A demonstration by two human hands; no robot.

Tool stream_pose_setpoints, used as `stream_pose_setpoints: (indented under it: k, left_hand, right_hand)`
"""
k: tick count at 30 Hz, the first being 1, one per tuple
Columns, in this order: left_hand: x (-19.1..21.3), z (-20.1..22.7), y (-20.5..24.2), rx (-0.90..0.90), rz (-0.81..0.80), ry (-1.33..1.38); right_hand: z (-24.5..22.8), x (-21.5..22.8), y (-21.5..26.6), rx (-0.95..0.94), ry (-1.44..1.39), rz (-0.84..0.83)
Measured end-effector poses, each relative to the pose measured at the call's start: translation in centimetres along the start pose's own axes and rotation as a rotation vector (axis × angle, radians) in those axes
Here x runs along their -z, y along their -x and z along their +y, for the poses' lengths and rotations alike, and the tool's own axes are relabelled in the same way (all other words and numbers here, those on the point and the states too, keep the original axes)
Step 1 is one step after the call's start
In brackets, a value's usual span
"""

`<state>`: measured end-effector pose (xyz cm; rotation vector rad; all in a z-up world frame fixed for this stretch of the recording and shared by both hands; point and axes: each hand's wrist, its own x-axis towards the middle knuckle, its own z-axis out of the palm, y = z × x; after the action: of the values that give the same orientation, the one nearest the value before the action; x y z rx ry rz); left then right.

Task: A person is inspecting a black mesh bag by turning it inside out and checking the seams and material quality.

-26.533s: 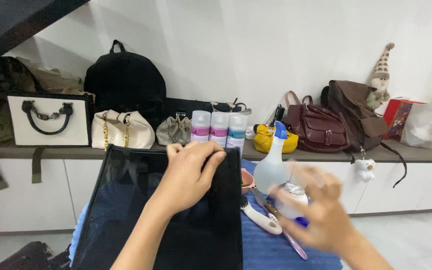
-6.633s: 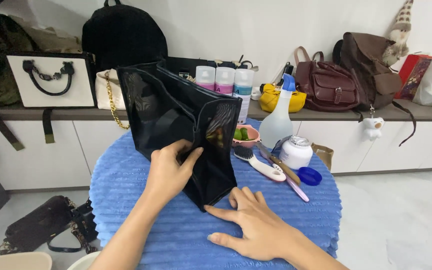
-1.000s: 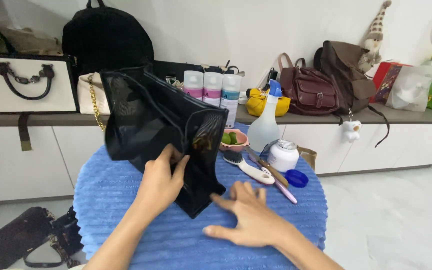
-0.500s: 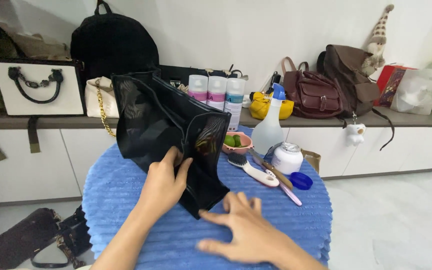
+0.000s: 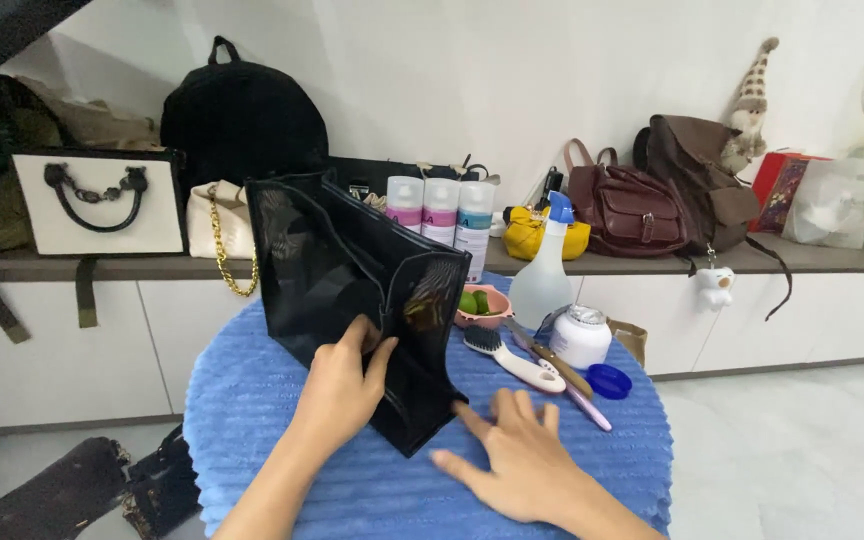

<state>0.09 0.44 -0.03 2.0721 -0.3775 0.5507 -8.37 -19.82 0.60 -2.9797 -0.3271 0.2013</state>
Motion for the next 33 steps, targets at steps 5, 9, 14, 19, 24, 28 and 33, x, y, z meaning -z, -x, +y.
stream_pose_setpoints:
  k: [5,9,14,19,24,28,33]
  left_hand:
    - [0.0,0.0,0.0,0.012,-0.007,0.017]
    - [-0.4,-0.6,-0.2,-0.044,0.025,0.019]
    - [-0.2,-0.4,-0.3,-0.034,0.069,0.067]
    - [0.5,1.3,-1.6,-0.043,0.231,0.168]
    - [3.7,6.6,-3.1,-0.024,0.307,0.129]
    - [5.6,11.4,-5.1,0.0,0.206,0.025]
    - [6.9,17.1,-6.3,0.095,0.03,-0.17]
  right_hand:
    - [0.9,-1.7,-1.6,0.036,0.099,0.156]
    - [-2.0,0.4,1.2,0.034,-0.159,-0.114]
    - [0.6,-2.1,-0.6,0.197,-0.444,0.144]
    - [2.1,-2.6,-2.5,0.43,-0.249,0.645]
    - [1.8,-1.6,-4.0,0.638,-0.057,0.925]
    - [-1.4,0.2,-3.8,0.664,-0.251,1.017]
    - [-5.5,2.4,-1.7,0.552,-0.991,0.801]
